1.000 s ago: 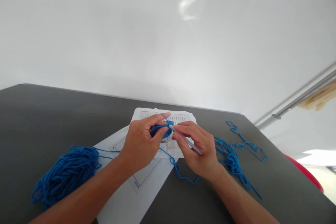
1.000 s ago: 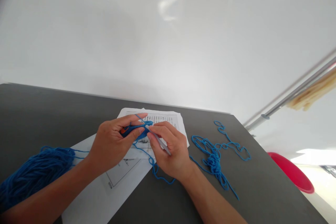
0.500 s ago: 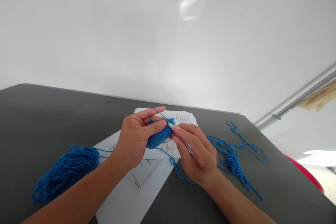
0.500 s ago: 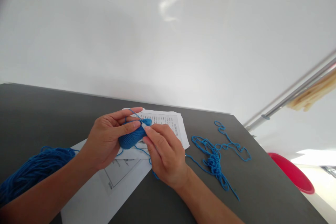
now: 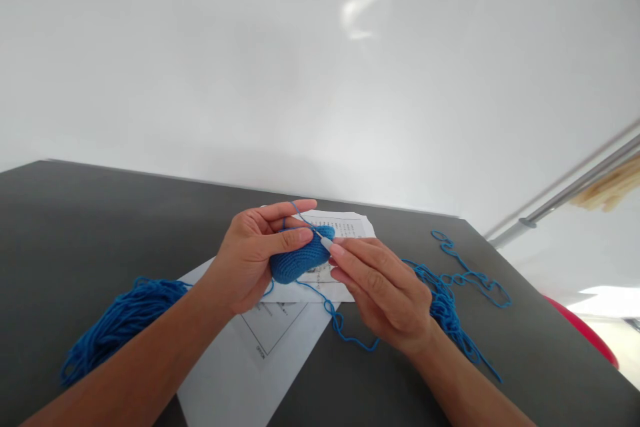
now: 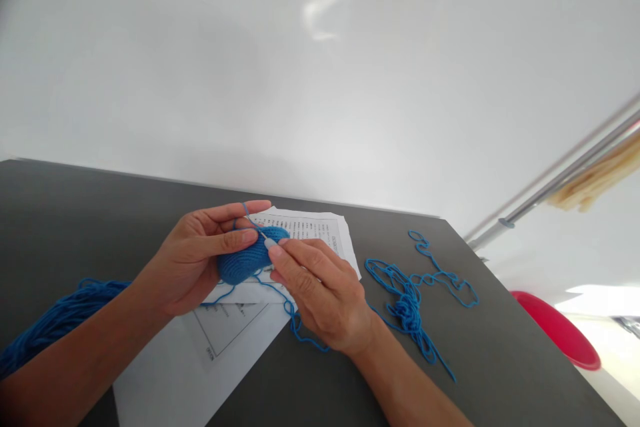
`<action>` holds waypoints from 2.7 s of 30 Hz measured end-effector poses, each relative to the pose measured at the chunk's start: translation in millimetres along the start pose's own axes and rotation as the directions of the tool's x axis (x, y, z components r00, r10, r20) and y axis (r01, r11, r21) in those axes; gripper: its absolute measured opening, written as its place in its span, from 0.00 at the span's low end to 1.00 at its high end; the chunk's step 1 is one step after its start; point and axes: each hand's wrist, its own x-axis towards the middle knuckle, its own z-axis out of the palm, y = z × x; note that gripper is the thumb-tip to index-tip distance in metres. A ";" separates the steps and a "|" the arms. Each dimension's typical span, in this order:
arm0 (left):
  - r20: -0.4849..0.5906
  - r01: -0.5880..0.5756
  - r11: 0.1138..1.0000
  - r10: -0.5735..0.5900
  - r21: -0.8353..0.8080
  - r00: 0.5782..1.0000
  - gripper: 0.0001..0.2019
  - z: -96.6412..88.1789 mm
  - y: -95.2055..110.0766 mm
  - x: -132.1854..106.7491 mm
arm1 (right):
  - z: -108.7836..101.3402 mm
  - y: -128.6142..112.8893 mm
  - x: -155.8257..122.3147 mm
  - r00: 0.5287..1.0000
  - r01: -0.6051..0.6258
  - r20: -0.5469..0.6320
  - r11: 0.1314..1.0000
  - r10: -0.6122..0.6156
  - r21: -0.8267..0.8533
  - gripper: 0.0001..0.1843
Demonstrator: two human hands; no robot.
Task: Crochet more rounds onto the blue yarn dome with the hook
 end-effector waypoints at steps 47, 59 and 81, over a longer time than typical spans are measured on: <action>0.039 -0.285 0.696 0.347 0.659 0.937 0.15 -5.2 -11.5 3.6 | 35.6 -15.6 -4.8 0.668 -0.524 0.030 0.442 0.744 0.728 0.10; 0.045 -0.074 0.995 0.072 0.059 0.996 0.22 -1.6 -6.1 2.3 | 17.1 -16.3 -1.5 0.977 -0.168 -0.109 0.975 0.184 0.144 0.29; 0.116 0.187 0.956 -0.217 0.227 0.969 0.21 -25.1 0.6 17.2 | -21.4 24.6 -2.3 0.935 -0.352 0.140 0.803 0.326 0.481 0.21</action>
